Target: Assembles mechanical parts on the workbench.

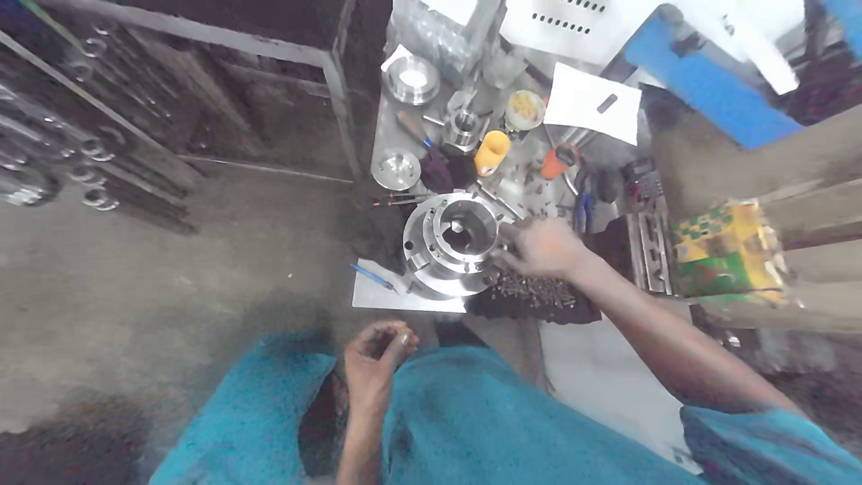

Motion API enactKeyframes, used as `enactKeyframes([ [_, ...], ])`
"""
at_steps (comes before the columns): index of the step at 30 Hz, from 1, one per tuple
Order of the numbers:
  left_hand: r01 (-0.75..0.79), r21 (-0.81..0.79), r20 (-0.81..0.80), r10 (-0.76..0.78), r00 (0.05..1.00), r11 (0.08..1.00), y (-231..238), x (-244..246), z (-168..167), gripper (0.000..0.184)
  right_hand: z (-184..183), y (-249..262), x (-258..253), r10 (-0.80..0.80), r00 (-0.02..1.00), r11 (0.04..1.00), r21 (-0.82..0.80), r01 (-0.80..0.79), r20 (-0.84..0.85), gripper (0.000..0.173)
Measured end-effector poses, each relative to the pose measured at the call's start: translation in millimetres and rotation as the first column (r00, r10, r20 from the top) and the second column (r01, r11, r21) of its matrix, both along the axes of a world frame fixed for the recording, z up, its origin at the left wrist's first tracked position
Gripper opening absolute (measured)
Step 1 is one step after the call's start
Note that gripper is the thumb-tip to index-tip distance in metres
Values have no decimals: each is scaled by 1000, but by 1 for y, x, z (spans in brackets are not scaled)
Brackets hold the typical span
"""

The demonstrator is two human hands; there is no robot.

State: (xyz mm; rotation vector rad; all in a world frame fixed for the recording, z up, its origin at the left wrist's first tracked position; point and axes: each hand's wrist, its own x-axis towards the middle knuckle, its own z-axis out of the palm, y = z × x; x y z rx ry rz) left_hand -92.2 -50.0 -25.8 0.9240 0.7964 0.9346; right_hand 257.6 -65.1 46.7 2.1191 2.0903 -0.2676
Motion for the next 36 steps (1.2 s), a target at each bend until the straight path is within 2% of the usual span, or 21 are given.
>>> enactKeyframes([
  [3,7,-5,-50,-7,999,1000,2,1,2,16,-3,3,-7,38,998,998,-56,-35,40,33],
  [8,22,9,34,-22,999,1000,2,-2,-2,15,-7,2,-11,-93,994,994,-47,96,63,58],
  [10,22,3,36,-22,999,1000,3,-3,-2,15,-3,1,-14,-128,988,991,-27,131,81,62],
  [14,29,45,15,-30,999,999,4,-5,-5,16,-1,1,-17,-70,993,995,-68,77,94,32],
  [15,30,56,15,-31,999,998,4,-7,-6,16,-2,2,-19,-86,991,991,-91,95,100,34],
  [19,7,22,35,-8,999,1000,8,-13,-5,15,1,3,-21,-142,981,986,-67,151,131,61],
  [20,-4,8,40,4,999,1000,8,-15,-4,15,2,3,-21,-139,981,987,-66,149,138,64],
  [21,-14,4,43,14,999,1000,8,-18,-5,16,2,3,-20,-122,982,990,-60,131,142,61],
  [24,-31,4,37,31,999,999,10,-23,-7,15,-5,2,-16,-53,994,998,-37,56,93,34],
  [25,-37,3,28,37,999,999,11,-24,-6,15,-5,1,-17,-63,994,997,-34,66,88,36],
  [27,-49,14,1,49,999,999,12,-25,-5,15,3,5,-25,-161,979,979,-105,174,122,55],
  [29,-57,21,-7,57,998,998,14,-26,-5,14,7,8,-27,-193,968,966,-143,216,159,64],
  [30,-58,20,6,58,998,998,14,-26,-6,14,6,7,-26,-170,973,974,-123,190,153,62],
  [33,-46,24,43,45,998,999,16,-27,-8,15,0,5,-22,-92,989,990,-94,103,115,35],
  [34,-43,23,45,42,998,999,17,-28,-8,15,-2,3,-22,-84,991,993,-73,92,107,31],
  [36,-42,19,47,41,998,999,18,-27,-8,16,-4,3,-22,-93,989,995,-23,96,119,44],
])
